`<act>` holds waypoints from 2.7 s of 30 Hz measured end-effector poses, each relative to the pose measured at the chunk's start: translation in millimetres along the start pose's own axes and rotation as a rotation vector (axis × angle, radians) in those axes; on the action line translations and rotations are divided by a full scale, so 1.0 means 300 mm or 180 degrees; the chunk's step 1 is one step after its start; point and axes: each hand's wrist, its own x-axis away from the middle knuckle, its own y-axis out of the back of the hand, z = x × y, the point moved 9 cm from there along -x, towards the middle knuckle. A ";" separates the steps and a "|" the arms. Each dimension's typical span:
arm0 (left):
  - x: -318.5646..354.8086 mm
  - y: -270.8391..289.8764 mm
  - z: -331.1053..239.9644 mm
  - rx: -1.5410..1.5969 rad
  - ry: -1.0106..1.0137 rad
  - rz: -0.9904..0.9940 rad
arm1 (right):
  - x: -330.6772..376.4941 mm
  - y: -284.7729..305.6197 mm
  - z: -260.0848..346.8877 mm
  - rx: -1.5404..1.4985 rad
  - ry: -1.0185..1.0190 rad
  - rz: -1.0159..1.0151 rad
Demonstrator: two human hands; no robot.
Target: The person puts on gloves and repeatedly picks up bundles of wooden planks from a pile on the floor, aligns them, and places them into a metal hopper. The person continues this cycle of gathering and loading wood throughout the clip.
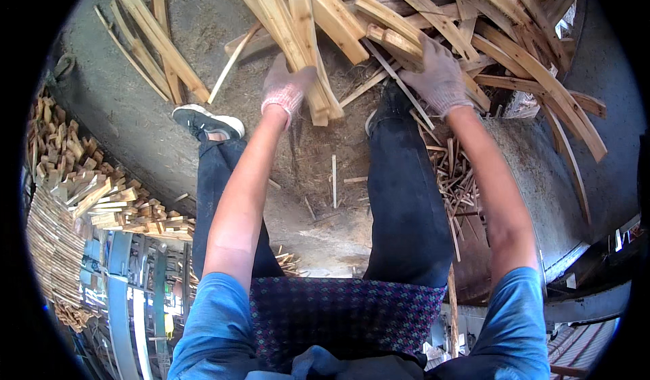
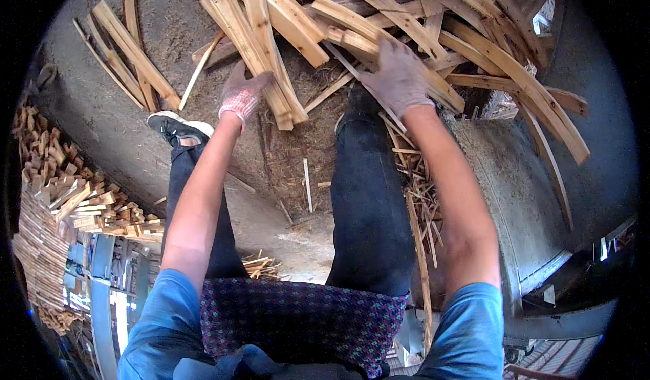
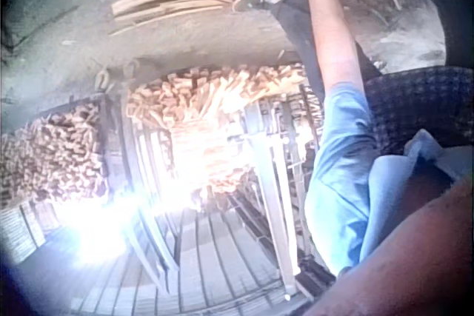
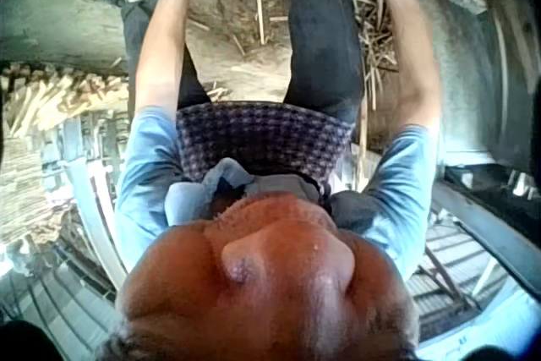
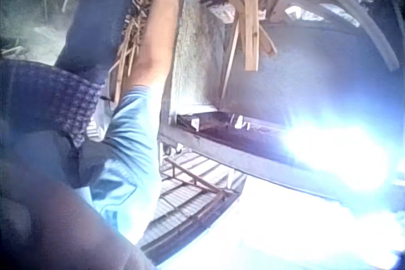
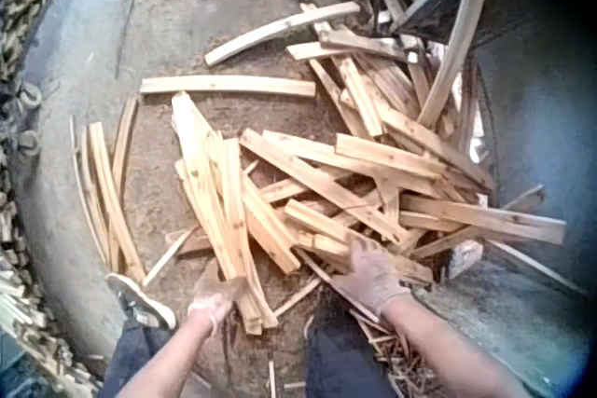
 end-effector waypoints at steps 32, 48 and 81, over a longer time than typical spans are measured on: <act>-0.122 0.036 0.161 0.1445 0.0430 0.0344 | -0.291 0.105 0.339 -0.1106 0.0953 0.0779; -0.216 -0.117 0.175 0.3045 0.0750 0.0843 | -0.446 -0.175 0.267 -0.1585 0.0010 0.0052; 0.538 0.234 -0.118 0.2406 0.0616 0.0885 | 0.205 0.054 0.594 -0.4573 -0.0637 0.1408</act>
